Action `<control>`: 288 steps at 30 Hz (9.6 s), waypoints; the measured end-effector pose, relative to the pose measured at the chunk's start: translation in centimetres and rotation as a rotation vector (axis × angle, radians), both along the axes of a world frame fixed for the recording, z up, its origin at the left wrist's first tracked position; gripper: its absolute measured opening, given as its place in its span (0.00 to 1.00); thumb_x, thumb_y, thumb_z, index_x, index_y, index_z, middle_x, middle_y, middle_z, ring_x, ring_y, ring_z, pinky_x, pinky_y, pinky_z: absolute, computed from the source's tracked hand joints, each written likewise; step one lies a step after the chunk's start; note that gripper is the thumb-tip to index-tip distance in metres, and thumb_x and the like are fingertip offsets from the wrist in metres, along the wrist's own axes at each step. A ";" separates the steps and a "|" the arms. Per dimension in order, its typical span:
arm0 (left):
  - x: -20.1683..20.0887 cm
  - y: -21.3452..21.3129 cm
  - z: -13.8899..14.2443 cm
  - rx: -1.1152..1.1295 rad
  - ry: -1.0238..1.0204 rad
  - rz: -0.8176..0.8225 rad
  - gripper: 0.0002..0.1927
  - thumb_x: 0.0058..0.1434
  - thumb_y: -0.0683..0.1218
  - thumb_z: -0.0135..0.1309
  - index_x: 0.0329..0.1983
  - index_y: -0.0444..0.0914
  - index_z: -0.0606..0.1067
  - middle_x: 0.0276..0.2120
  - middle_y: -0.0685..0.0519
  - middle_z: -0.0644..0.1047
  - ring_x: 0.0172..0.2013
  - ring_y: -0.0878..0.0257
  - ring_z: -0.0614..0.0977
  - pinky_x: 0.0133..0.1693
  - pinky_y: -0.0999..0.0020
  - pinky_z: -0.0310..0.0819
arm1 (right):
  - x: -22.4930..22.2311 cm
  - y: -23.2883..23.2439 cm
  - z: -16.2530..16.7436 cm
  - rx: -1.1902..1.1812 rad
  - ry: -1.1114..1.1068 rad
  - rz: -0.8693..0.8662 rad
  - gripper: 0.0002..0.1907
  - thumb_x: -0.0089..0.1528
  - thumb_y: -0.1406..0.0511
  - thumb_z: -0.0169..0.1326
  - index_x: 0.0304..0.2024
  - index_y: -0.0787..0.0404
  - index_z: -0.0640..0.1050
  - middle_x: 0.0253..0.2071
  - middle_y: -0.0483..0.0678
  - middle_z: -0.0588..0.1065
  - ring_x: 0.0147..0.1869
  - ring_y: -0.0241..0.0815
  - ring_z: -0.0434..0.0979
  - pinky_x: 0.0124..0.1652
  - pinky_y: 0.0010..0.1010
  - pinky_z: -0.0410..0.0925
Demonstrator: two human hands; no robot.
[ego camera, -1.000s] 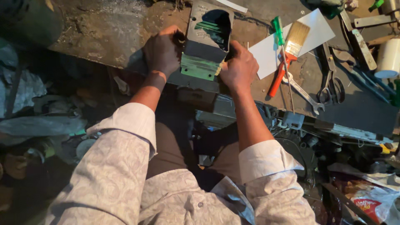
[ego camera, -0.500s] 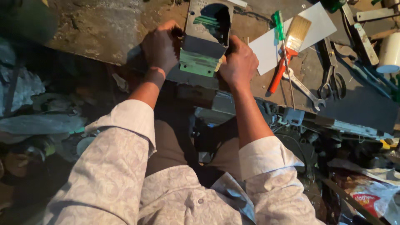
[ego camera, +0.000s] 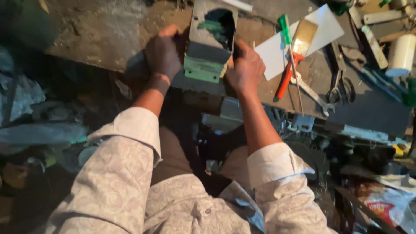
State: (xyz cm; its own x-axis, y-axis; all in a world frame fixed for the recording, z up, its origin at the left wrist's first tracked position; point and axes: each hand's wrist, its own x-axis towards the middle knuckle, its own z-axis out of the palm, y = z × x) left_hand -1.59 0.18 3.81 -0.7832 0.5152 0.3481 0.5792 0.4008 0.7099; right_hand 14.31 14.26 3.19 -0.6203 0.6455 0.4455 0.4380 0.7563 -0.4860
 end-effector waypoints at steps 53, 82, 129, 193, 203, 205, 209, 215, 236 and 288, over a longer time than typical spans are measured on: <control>-0.3 0.0 -0.1 -0.128 0.094 -0.013 0.03 0.56 0.46 0.57 0.33 0.45 0.78 0.30 0.45 0.80 0.35 0.40 0.81 0.33 0.46 0.73 | 1.4 1.5 -0.8 -0.064 0.096 0.343 0.17 0.57 0.58 0.63 0.46 0.58 0.81 0.43 0.52 0.77 0.48 0.60 0.77 0.44 0.42 0.70; -0.1 0.0 -0.7 -0.119 0.033 -0.021 0.05 0.56 0.50 0.58 0.31 0.45 0.77 0.28 0.43 0.79 0.34 0.39 0.81 0.33 0.46 0.72 | 1.8 1.5 -2.2 -0.090 0.146 0.316 0.18 0.58 0.59 0.63 0.48 0.59 0.79 0.44 0.54 0.78 0.48 0.60 0.78 0.47 0.42 0.71; -0.2 0.0 -0.9 -0.121 0.062 -0.038 0.06 0.54 0.48 0.58 0.31 0.43 0.75 0.29 0.43 0.79 0.35 0.39 0.80 0.33 0.47 0.72 | 1.7 1.1 -0.2 -0.123 -0.018 0.309 0.14 0.56 0.57 0.67 0.37 0.58 0.81 0.35 0.52 0.74 0.42 0.58 0.77 0.39 0.41 0.68; 0.0 0.5 -1.4 -0.063 -0.011 0.003 0.06 0.56 0.51 0.59 0.31 0.46 0.78 0.28 0.45 0.80 0.33 0.41 0.82 0.32 0.48 0.73 | 0.0 0.7 -1.4 -0.251 0.130 0.106 0.17 0.56 0.70 0.59 0.48 0.55 0.83 0.33 0.54 0.81 0.37 0.53 0.82 0.36 0.36 0.70; -0.1 0.4 -1.5 -0.036 0.029 -0.020 0.05 0.56 0.49 0.59 0.30 0.44 0.76 0.28 0.43 0.79 0.35 0.40 0.81 0.32 0.46 0.71 | 0.1 0.6 -1.5 -0.218 0.192 0.146 0.14 0.58 0.64 0.63 0.47 0.55 0.82 0.34 0.53 0.81 0.37 0.53 0.82 0.37 0.37 0.71; -0.1 0.4 -1.4 -0.040 0.025 -0.024 0.07 0.55 0.50 0.60 0.30 0.44 0.77 0.28 0.43 0.79 0.34 0.40 0.81 0.32 0.46 0.71 | 0.0 0.7 -1.3 -0.204 0.119 0.103 0.16 0.56 0.62 0.65 0.47 0.55 0.83 0.31 0.53 0.80 0.35 0.55 0.81 0.36 0.38 0.70; 0.1 0.2 -1.5 -0.093 -0.008 -0.025 0.05 0.58 0.48 0.59 0.31 0.44 0.77 0.29 0.43 0.80 0.35 0.40 0.80 0.34 0.46 0.71 | 0.2 0.4 -1.1 -0.229 0.105 0.102 0.16 0.55 0.60 0.64 0.46 0.55 0.82 0.30 0.53 0.80 0.34 0.55 0.81 0.36 0.38 0.70; -0.1 0.2 -1.6 -0.052 0.045 -0.026 0.04 0.53 0.46 0.58 0.32 0.45 0.77 0.28 0.44 0.79 0.35 0.41 0.81 0.34 0.47 0.72 | 0.0 0.4 -1.0 -0.205 0.153 0.121 0.16 0.58 0.59 0.64 0.47 0.54 0.83 0.33 0.52 0.81 0.37 0.54 0.82 0.38 0.38 0.71; -0.1 0.1 -1.5 -0.113 0.054 -0.034 0.05 0.53 0.45 0.59 0.34 0.46 0.78 0.29 0.45 0.80 0.35 0.41 0.82 0.33 0.47 0.73 | 0.2 0.3 -0.9 -0.312 0.062 0.036 0.20 0.54 0.57 0.64 0.48 0.55 0.82 0.27 0.53 0.79 0.30 0.52 0.80 0.33 0.38 0.69; -0.1 0.3 -1.2 -0.083 0.003 -0.027 0.05 0.58 0.49 0.58 0.31 0.45 0.77 0.28 0.44 0.79 0.34 0.40 0.81 0.33 0.46 0.72 | -0.3 1.3 -1.9 -0.221 0.173 0.097 0.23 0.54 0.73 0.50 0.51 0.58 0.79 0.41 0.53 0.82 0.48 0.54 0.83 0.44 0.34 0.71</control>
State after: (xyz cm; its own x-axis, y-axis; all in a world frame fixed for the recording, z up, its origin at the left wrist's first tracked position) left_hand -1.71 0.50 2.58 -0.7678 0.5631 0.3056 0.5925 0.4426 0.6731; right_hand 14.00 15.60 1.25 -0.6110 0.6803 0.4047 0.2654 0.6578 -0.7049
